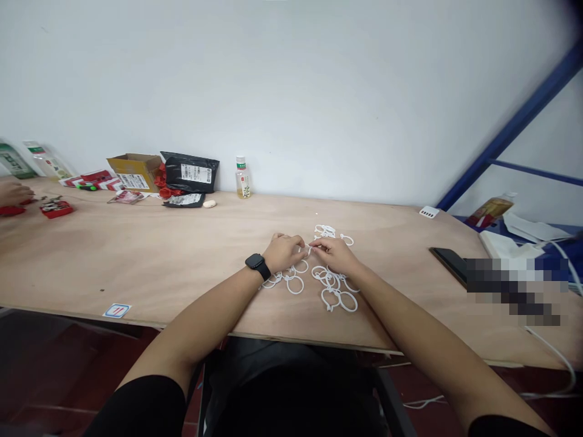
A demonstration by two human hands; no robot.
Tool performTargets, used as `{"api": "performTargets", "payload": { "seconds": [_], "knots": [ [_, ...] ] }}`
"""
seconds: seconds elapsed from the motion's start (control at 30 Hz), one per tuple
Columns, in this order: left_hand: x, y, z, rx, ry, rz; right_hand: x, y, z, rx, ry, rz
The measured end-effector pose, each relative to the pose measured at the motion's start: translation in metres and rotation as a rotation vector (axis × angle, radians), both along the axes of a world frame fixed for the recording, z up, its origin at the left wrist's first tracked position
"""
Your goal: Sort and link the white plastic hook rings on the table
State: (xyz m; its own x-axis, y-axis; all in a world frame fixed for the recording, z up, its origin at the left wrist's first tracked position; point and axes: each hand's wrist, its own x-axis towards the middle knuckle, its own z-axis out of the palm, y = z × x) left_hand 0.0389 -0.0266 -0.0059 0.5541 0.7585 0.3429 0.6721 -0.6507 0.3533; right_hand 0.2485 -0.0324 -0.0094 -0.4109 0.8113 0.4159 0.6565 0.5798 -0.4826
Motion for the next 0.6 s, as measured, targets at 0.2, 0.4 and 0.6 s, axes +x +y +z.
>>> {"api": "performTargets", "payload": {
  "seconds": [0.2, 0.4, 0.6],
  "knots": [
    [0.003, 0.0, -0.003, 0.023, -0.085, 0.009, -0.008, -0.004, 0.001, 0.051, 0.112, 0.052],
    [0.002, 0.0, -0.001, 0.039, -0.171, -0.015, -0.009, -0.005, 0.001, 0.067, 0.211, 0.051],
    [0.002, -0.002, -0.001, 0.031, -0.193, -0.075, -0.012, -0.007, 0.0, 0.163, 0.226, 0.06]
  ]
}}
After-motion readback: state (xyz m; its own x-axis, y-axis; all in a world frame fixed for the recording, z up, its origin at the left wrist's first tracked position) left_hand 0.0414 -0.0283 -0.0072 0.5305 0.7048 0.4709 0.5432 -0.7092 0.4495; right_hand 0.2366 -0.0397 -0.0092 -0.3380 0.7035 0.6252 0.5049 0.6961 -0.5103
